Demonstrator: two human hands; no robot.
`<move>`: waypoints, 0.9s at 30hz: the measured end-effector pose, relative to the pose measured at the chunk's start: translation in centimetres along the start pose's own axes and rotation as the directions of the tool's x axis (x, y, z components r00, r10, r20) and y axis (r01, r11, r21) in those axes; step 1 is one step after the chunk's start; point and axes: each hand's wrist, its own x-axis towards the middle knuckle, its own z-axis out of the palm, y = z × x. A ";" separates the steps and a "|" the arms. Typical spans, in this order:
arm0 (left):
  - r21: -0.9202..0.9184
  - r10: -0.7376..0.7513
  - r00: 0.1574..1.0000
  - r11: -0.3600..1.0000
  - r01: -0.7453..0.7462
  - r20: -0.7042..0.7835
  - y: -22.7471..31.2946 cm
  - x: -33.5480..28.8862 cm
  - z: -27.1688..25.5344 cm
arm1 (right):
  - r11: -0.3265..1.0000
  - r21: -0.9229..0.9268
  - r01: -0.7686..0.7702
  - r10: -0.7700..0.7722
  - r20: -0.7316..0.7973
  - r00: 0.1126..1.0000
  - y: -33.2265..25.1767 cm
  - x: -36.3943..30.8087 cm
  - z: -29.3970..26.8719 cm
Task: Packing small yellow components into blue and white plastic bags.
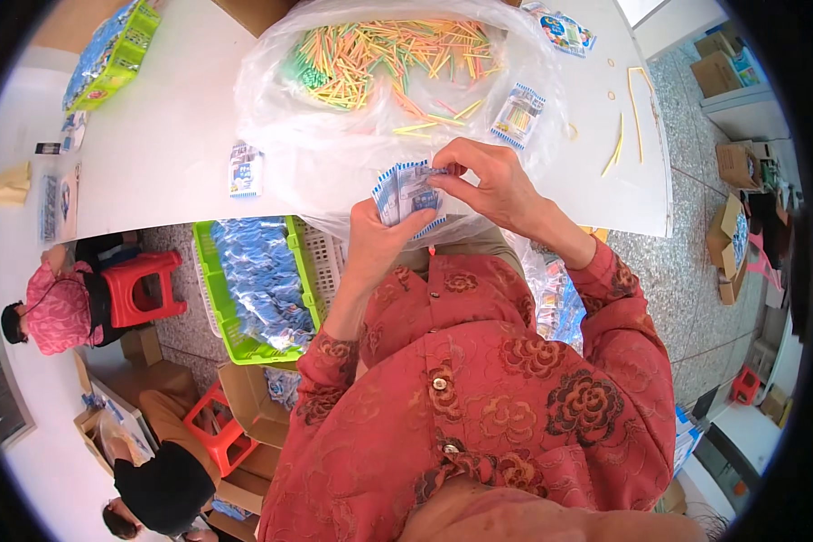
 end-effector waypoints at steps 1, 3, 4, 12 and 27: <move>-0.025 -0.022 1.000 0.999 0.022 0.007 0.2 -0.1 0.0 | 1.000 0.001 -0.003 0.003 -0.001 1.000 0.0 -0.1 0.0; -0.028 -0.007 1.000 1.000 0.006 -0.028 0.2 -0.3 0.1 | 0.999 0.037 0.010 -0.010 -0.009 1.000 -0.4 -0.1 -0.1; -0.031 0.008 0.998 0.999 -0.010 -0.060 0.3 -0.3 0.1 | 0.999 0.036 0.010 -0.010 -0.010 1.000 -0.9 0.1 -0.3; -0.043 0.089 0.992 0.995 -0.094 -0.094 -0.5 0.3 0.6 | 0.953 -0.159 0.258 -0.272 -0.073 0.960 -2.4 0.2 -0.8; -0.068 0.035 0.978 0.996 -0.049 -0.205 -1.8 0.2 -0.3 | 0.994 0.025 -0.110 0.111 -0.077 0.991 3.7 3.8 -2.4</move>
